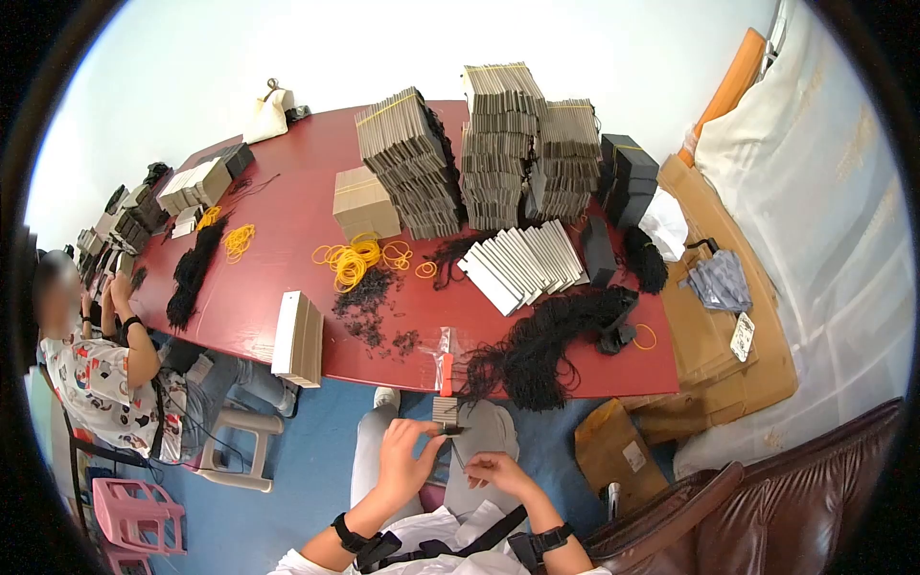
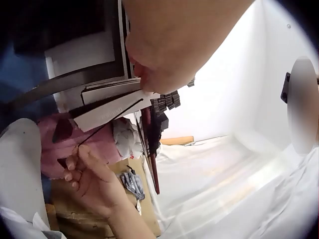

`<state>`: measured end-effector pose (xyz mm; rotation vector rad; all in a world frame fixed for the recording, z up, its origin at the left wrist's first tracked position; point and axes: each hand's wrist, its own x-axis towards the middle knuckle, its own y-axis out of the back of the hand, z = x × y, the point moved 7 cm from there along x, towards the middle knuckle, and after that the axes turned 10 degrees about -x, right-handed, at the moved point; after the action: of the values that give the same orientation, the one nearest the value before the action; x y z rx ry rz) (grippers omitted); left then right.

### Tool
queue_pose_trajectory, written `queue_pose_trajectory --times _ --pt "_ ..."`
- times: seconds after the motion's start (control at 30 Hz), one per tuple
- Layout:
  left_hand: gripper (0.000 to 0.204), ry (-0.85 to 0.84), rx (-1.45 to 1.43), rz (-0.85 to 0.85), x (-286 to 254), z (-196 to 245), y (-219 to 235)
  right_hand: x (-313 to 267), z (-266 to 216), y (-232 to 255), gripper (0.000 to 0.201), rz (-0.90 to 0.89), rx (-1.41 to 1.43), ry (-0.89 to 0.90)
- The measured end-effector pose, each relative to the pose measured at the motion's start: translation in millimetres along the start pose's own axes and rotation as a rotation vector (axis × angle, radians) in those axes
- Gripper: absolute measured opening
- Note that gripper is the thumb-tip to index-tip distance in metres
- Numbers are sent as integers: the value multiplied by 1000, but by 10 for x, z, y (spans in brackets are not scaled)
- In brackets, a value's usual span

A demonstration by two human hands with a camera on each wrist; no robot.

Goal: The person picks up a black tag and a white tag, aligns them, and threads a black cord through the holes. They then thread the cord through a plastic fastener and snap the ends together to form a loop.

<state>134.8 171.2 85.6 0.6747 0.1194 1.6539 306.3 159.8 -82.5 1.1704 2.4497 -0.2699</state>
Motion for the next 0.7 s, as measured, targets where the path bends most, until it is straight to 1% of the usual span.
queue_pose_trajectory --times 0.07,0.2,0.27,0.37,0.4,0.43,0.47,0.5,0.53,0.57,0.6,0.63,0.67,0.7 --pt "10 10 -80 6 7 -19 -33 -13 -6 3 11 -2 -1 -6" --pt "9 22 -105 11 28 -19 -23 -56 -71 28 12 17 -42 2" --pt "8 -17 -2 -30 57 45 8 -85 -118 32 12 24 -72 10" --pt "10 -30 26 -69 84 84 27 -155 -212 59 13 32 -87 -5" --pt "10 -29 26 -69 82 67 28 -182 -250 77 13 31 -34 12" --pt "9 -8 -45 -83 77 23 15 -208 -302 88 14 31 21 29" --pt "9 14 -117 -97 65 -17 5 -245 -378 92 14 32 22 28" --pt "9 15 -117 -99 46 -38 13 -297 -513 99 13 33 68 69" --pt "8 94 -238 -133 16 -106 -3 -350 -644 107 12 35 114 110" --pt "6 173 -360 -167 -22 -166 -22 -391 -745 102 12 36 116 109" --pt "6 173 -359 -168 -56 -182 -3 -424 -868 113 9 77 167 141" --pt "6 296 -549 -215 -118 -254 -40 -449 -964 117 7 118 218 173" --pt "6 420 -739 -259 -167 -295 -91 -460 -1018 86 7 118 220 173" --pt "6 421 -737 -259 -176 -278 -76 -474 -1092 92 6 166 285 230"
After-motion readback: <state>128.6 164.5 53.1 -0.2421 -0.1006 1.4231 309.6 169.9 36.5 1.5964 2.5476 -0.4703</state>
